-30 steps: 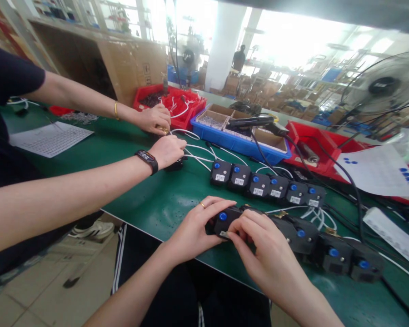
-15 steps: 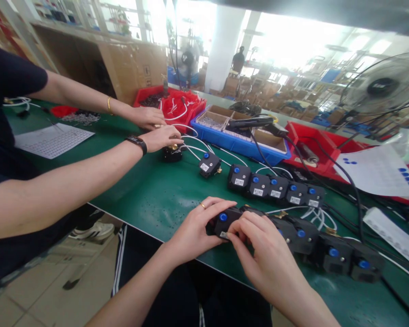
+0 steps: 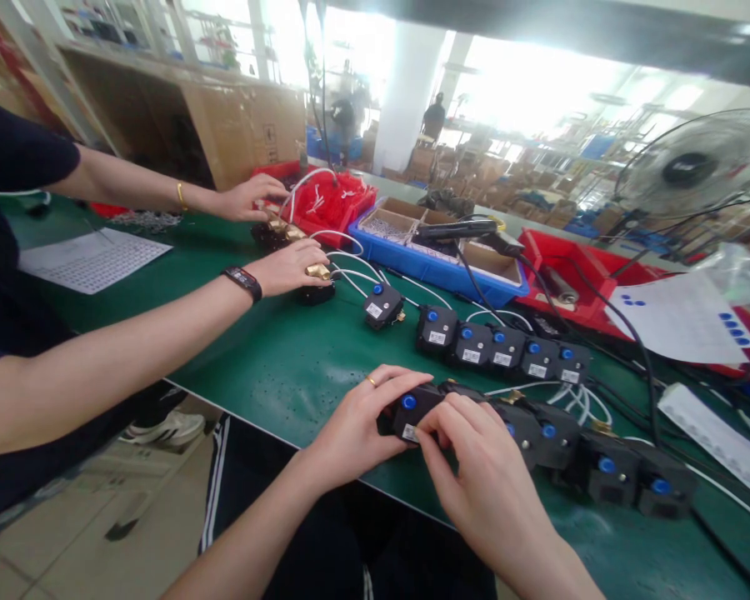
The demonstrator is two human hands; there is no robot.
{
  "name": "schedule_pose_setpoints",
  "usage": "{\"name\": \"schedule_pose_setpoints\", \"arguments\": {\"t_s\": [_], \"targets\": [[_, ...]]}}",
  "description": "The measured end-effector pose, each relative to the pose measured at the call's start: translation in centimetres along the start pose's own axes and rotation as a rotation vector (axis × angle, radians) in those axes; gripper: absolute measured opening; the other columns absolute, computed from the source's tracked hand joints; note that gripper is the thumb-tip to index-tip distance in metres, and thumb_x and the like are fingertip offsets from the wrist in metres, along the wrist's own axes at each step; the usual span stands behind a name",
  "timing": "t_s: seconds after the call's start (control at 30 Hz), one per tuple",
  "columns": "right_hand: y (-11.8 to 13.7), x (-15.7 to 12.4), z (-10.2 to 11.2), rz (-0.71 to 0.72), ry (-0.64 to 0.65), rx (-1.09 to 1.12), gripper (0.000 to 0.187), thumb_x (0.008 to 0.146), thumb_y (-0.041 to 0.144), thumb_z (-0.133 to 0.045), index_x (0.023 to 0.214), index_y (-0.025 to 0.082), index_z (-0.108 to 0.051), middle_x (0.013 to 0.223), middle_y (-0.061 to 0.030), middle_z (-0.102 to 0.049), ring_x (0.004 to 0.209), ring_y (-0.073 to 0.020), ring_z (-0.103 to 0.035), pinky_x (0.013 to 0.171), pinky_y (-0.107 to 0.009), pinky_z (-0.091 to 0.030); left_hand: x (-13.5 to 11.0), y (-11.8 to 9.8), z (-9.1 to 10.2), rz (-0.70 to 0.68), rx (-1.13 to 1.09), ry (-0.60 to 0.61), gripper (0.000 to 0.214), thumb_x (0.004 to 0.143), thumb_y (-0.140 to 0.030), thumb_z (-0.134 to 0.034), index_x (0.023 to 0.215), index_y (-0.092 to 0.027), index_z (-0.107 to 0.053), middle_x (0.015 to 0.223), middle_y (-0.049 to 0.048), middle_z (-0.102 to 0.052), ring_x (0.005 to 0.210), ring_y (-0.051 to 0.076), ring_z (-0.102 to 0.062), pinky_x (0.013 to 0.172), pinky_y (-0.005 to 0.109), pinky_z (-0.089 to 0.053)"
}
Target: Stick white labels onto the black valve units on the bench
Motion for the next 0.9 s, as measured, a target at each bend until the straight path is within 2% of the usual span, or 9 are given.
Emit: {"name": "schedule_pose_setpoints", "arguments": {"t_s": [0.13, 0.2, 0.27, 0.33, 0.43, 0.6, 0.7, 0.8, 0.9], "targets": [[0.7, -0.1, -0.2, 0.045, -0.015, -0.061, 0.024, 0.095, 0.007, -0.046, 0.075, 0.020, -0.046, 0.076, -0.0033, -0.051, 0.072, -0.0204, -0.047, 0.070, -0.033, -0.033, 0.0, 0.0, 0.0, -0.004, 0.003, 0.000, 0.071, 0.071, 0.003, -0.070, 0.132, -0.029, -0.055, 0.129, 0.0041, -0.058, 0.122, 0.023, -0.055, 0.107, 0.039, -0.044], [0.8, -0.2, 0.1, 0.049, -0.045, -0.099, 0.018, 0.096, 0.008, -0.046, 0.082, 0.019, -0.050, 0.079, -0.0038, -0.052, 0.074, -0.0215, -0.048, 0.071, -0.034, -0.034, 0.0, 0.0, 0.0, -0.007, -0.004, -0.001, 0.067, 0.071, 0.002, -0.071, 0.130, -0.028, -0.057, 0.128, 0.0041, -0.059, 0.121, 0.022, -0.055, 0.106, 0.037, -0.044], [0.3, -0.4, 0.8, 0.006, -0.114, -0.103, 0.010, 0.096, 0.010, -0.048, 0.096, 0.019, -0.053, 0.082, -0.0034, -0.053, 0.076, -0.0217, -0.049, 0.071, -0.033, -0.036, 0.0, 0.0, 0.0, -0.001, -0.009, -0.003, 0.065, 0.071, 0.002, -0.072, 0.128, -0.028, -0.058, 0.127, 0.0036, -0.059, 0.120, 0.022, -0.055, 0.104, 0.036, -0.045], [-0.8, -0.8, 1.7, -0.072, -0.183, -0.046, 0.014, 0.095, 0.013, -0.052, 0.106, 0.019, -0.053, 0.083, -0.0019, -0.052, 0.074, -0.0200, -0.050, 0.069, -0.031, -0.038, 0.1, 0.0, 0.0, 0.014, -0.004, -0.006, 0.066, 0.070, 0.002, -0.073, 0.127, -0.028, -0.058, 0.126, 0.0029, -0.060, 0.119, 0.021, -0.056, 0.102, 0.034, -0.046], [-2.3, -1.3, 2.4, -0.161, -0.199, 0.041, 0.016, 0.091, 0.014, -0.059, 0.105, 0.021, -0.053, 0.082, 0.0003, -0.050, 0.070, -0.0175, -0.048, 0.067, -0.029, -0.041, 0.2, 0.1, 0.0, 0.030, 0.010, -0.009, 0.065, 0.070, 0.001, -0.074, 0.126, -0.028, -0.059, 0.125, 0.0029, -0.059, 0.118, 0.022, -0.056, 0.100, 0.033, -0.046], [-1.9, -1.4, 1.2, -0.111, -0.153, -0.018, 0.022, 0.090, 0.023, -0.068, 0.103, 0.021, -0.051, 0.085, -0.0009, -0.053, 0.076, -0.0204, -0.053, 0.072, -0.033, -0.040, 0.3, -0.1, 0.0, 0.008, 0.029, -0.005, 0.060, 0.073, -0.004, -0.075, 0.126, -0.027, -0.058, 0.125, 0.0038, -0.060, 0.118, 0.022, -0.056, 0.100, 0.033, -0.046], [-1.5, -1.0, 0.8, -0.102, -0.171, -0.058, 0.017, 0.093, 0.024, -0.063, 0.106, 0.020, -0.052, 0.090, -0.0036, -0.057, 0.083, -0.0228, -0.055, 0.077, -0.036, -0.039, 0.2, 0.1, 0.0, 0.005, 0.042, -0.012, 0.060, 0.074, -0.004, -0.073, 0.126, -0.028, -0.058, 0.126, 0.0042, -0.060, 0.119, 0.023, -0.055, 0.102, 0.036, -0.046], [-1.8, -1.3, 2.1, -0.097, -0.256, -0.010, 0.012, 0.095, 0.022, -0.059, 0.106, 0.021, -0.055, 0.091, -0.0031, -0.059, 0.083, -0.0209, -0.055, 0.076, -0.034, -0.040, 0.0, 0.3, 0.0, 0.031, 0.062, -0.011, 0.063, 0.073, -0.001, -0.070, 0.127, -0.029, -0.057, 0.128, 0.0044, -0.058, 0.121, 0.023, -0.054, 0.105, 0.037, -0.044], [-3.3, -3.0, 4.5, -0.188, -0.395, 0.112, 0.009, 0.093, 0.022, -0.062, 0.101, 0.022, -0.058, 0.087, -0.0007, -0.057, 0.079, -0.0168, -0.054, 0.072, -0.028, -0.043, -0.3, 0.3, -0.1, 0.071, 0.082, 0.011, 0.066, 0.073, 0.001, -0.067, 0.130, -0.032, -0.054, 0.132, 0.0030, -0.055, 0.125, 0.022, -0.052, 0.108, 0.035, -0.041]]}}
Point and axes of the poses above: each hand's wrist, its own x-axis towards the middle knuckle, its own z-axis out of the back of the hand, y = z × x, the point moved 5 cm from there along x, towards the middle knuckle
